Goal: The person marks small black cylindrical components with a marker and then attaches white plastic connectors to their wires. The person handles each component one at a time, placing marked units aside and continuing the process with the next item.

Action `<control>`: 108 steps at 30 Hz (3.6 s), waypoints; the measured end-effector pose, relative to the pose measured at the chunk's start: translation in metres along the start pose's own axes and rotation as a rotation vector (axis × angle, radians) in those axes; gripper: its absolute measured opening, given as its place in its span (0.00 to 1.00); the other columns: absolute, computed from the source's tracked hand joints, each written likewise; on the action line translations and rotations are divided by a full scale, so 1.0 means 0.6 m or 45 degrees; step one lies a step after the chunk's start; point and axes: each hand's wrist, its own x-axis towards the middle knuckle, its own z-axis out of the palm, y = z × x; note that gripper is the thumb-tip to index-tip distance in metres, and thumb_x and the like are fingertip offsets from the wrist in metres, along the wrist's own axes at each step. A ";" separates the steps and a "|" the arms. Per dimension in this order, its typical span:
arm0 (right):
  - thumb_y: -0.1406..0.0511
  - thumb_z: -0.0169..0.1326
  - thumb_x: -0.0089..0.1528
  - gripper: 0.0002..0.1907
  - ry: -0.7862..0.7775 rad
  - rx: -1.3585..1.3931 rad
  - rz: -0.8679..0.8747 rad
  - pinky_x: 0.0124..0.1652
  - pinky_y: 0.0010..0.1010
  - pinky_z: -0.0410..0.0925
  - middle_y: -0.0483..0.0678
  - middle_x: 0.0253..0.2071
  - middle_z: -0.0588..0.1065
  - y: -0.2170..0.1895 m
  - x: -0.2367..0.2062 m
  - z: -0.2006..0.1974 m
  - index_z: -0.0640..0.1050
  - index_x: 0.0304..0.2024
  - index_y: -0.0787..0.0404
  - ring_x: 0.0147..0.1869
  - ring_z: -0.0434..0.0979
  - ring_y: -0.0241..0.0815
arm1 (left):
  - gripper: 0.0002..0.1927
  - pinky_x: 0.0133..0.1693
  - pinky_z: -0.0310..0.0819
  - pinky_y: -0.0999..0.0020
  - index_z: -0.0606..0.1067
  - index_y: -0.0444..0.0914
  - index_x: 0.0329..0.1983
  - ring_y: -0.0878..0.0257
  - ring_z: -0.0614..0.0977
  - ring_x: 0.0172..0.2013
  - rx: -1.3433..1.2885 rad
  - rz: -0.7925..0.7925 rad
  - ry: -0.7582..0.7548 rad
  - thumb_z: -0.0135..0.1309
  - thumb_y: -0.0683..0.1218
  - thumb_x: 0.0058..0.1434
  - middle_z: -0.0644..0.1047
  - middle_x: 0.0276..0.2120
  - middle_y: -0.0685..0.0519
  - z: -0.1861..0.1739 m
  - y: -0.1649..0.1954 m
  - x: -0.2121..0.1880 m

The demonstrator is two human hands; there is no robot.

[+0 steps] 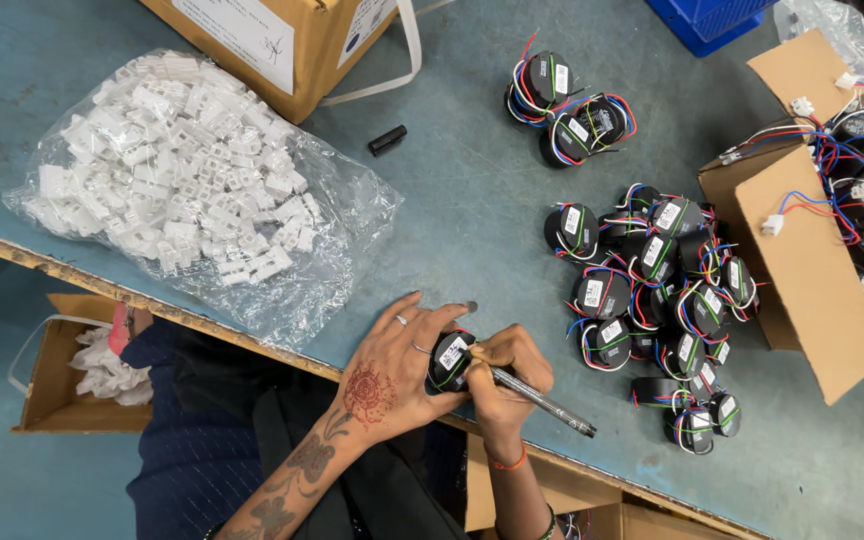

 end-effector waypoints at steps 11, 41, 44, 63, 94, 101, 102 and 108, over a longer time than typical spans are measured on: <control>0.78 0.50 0.56 0.04 0.225 0.194 0.120 0.25 0.19 0.65 0.53 0.33 0.72 0.024 -0.039 -0.054 0.70 0.28 0.68 0.24 0.70 0.33 | 0.48 0.61 0.65 0.49 0.65 0.40 0.63 0.46 0.79 0.51 0.021 -0.063 0.017 0.74 0.52 0.38 0.79 0.45 0.50 -0.007 0.010 0.004; 0.77 0.50 0.53 0.02 0.218 0.161 0.266 0.30 0.22 0.68 0.53 0.30 0.72 0.035 -0.043 -0.080 0.73 0.26 0.69 0.28 0.72 0.34 | 0.51 0.53 0.73 0.56 0.62 0.42 0.68 0.49 0.79 0.49 -0.253 -0.146 -0.452 0.72 0.48 0.39 0.80 0.45 0.50 0.050 0.027 0.059; 0.77 0.51 0.51 0.02 0.196 0.041 0.197 0.34 0.24 0.67 0.51 0.28 0.73 0.031 -0.038 -0.079 0.73 0.26 0.69 0.31 0.73 0.37 | 0.52 0.52 0.74 0.56 0.61 0.42 0.68 0.49 0.78 0.49 -0.256 -0.146 -0.476 0.72 0.49 0.39 0.80 0.46 0.50 0.050 0.025 0.060; 0.77 0.52 0.49 0.04 0.207 -0.147 0.158 0.33 0.25 0.65 0.50 0.27 0.71 0.013 -0.023 -0.075 0.70 0.25 0.69 0.30 0.70 0.37 | 0.51 0.54 0.73 0.57 0.60 0.43 0.70 0.51 0.77 0.49 -0.243 -0.099 -0.432 0.70 0.48 0.41 0.80 0.48 0.53 0.056 0.025 0.055; 0.76 0.51 0.48 0.03 0.206 -0.180 0.121 0.34 0.25 0.66 0.52 0.27 0.73 0.017 -0.027 -0.081 0.71 0.25 0.69 0.29 0.71 0.37 | 0.53 0.54 0.74 0.58 0.59 0.44 0.71 0.51 0.78 0.49 -0.244 -0.152 -0.469 0.71 0.50 0.41 0.79 0.46 0.52 0.058 0.027 0.057; 0.77 0.51 0.48 0.03 0.194 -0.164 0.083 0.33 0.25 0.66 0.52 0.27 0.73 0.020 -0.026 -0.083 0.71 0.24 0.69 0.29 0.72 0.38 | 0.53 0.55 0.73 0.57 0.59 0.44 0.71 0.51 0.78 0.49 -0.241 -0.133 -0.448 0.72 0.50 0.40 0.79 0.45 0.52 0.059 0.027 0.056; 0.77 0.51 0.48 0.03 0.195 -0.160 0.080 0.33 0.25 0.66 0.52 0.27 0.73 0.021 -0.026 -0.082 0.71 0.24 0.69 0.29 0.72 0.38 | 0.53 0.55 0.73 0.57 0.59 0.44 0.71 0.51 0.78 0.49 -0.239 -0.135 -0.449 0.71 0.50 0.41 0.79 0.46 0.52 0.059 0.027 0.056; 0.77 0.51 0.48 0.03 0.206 -0.167 0.093 0.34 0.25 0.67 0.52 0.27 0.73 0.020 -0.026 -0.082 0.70 0.24 0.68 0.30 0.72 0.38 | 0.53 0.55 0.73 0.58 0.59 0.44 0.70 0.51 0.78 0.49 -0.249 -0.126 -0.433 0.71 0.50 0.40 0.79 0.46 0.52 0.059 0.027 0.055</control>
